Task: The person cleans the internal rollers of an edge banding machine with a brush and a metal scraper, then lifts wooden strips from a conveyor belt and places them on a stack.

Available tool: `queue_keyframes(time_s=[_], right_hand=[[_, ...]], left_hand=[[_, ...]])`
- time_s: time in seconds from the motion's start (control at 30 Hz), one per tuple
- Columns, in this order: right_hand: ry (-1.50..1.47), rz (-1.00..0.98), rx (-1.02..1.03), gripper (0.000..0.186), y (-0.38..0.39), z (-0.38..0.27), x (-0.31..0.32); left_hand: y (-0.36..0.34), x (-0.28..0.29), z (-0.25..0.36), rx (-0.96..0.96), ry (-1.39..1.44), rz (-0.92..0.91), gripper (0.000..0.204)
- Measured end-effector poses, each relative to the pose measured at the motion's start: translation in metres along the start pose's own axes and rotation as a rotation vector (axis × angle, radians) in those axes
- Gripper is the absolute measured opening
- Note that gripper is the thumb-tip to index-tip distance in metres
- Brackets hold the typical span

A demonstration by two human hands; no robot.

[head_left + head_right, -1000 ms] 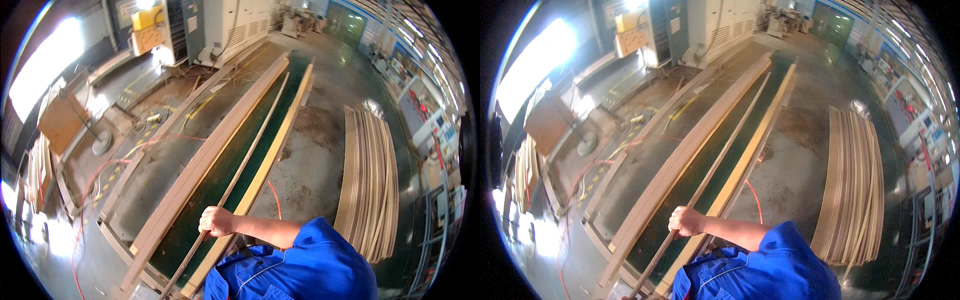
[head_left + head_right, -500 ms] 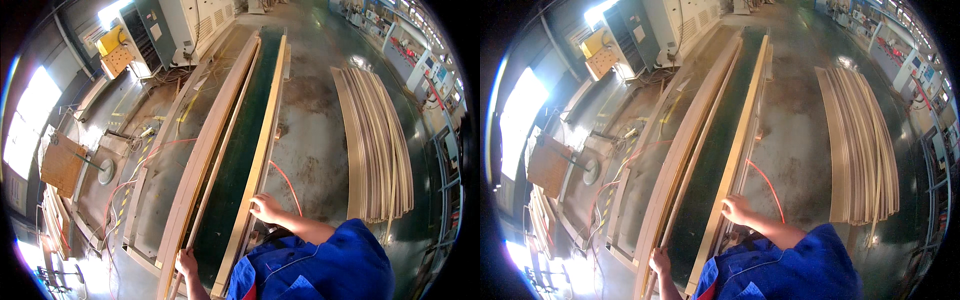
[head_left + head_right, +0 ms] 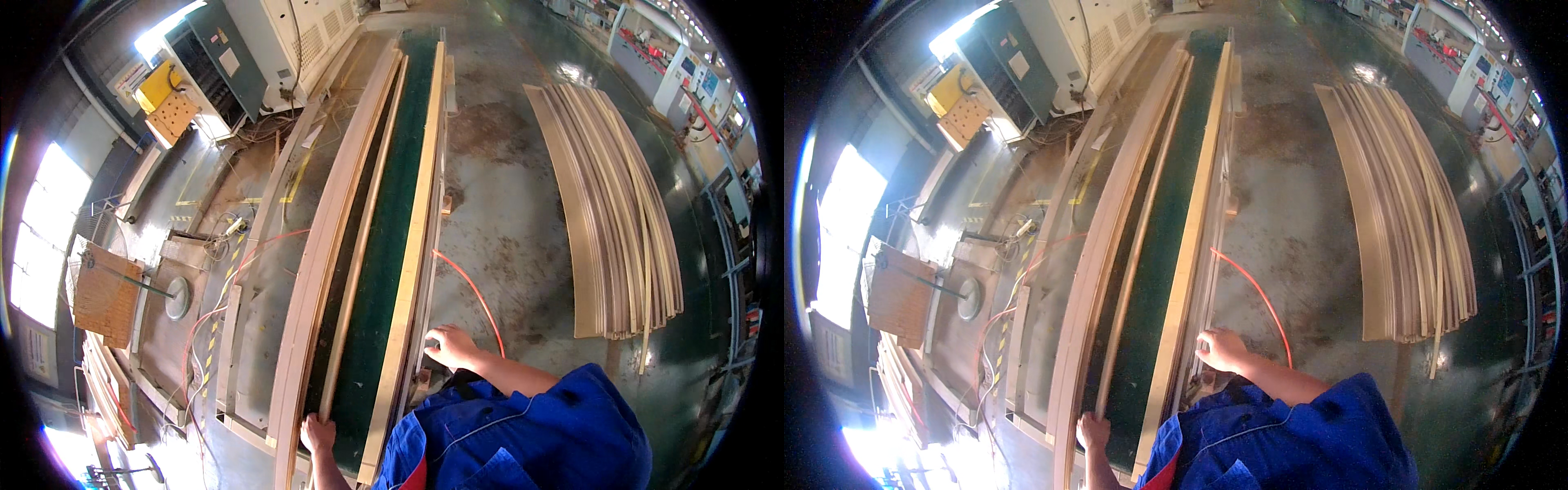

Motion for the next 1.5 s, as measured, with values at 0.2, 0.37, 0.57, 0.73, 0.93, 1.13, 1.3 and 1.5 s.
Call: queue_keyframes(time_s=[0.2,0.37,0.57,0.73,0.93,1.13,1.3,1.5], right_hand=[[-0.345,-0.135,-0.096,0.035,-0.038,-0.024,-0.011],[-0.926,-0.341,-0.372,0.068,-0.087,-0.067,-0.044],[-1.082,-0.136,-0.528,0.028,-0.114,-0.114,-0.050],[-1.066,-0.159,-0.496,0.026,-0.108,-0.128,-0.046],[-1.095,-0.253,-0.389,0.025,-0.132,-0.139,-0.046],[-1.089,-0.313,-0.294,0.023,-0.154,-0.134,-0.041],[-1.079,-0.328,-0.353,0.019,-0.107,-0.087,-0.036],[-0.910,-0.157,-0.458,0.016,-0.057,-0.022,-0.025]], left_hand=[[0.013,0.037,0.014,0.058,0.114,-0.114,0.033],[0.058,0.082,0.042,0.041,0.134,0.007,0.046],[0.097,0.090,0.050,0.038,0.261,0.002,0.063],[0.098,0.088,0.037,0.076,0.209,0.025,0.058],[0.080,0.092,0.028,0.063,0.249,0.014,0.063],[-0.006,0.088,-0.017,0.004,0.213,0.122,0.048],[-0.060,0.075,-0.051,-0.041,0.185,0.251,0.057],[-0.059,0.067,-0.050,0.056,0.289,0.080,0.069]])
Point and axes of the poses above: each hand's wrist, its own y-axis away from the middle knuckle, its own x-axis out of the back of the hand, z = x × y, the point moved 4 cm from there along -y, towards the middle knuckle, and after that the axes turned 4 degrees about y, right-handed, at the moved point
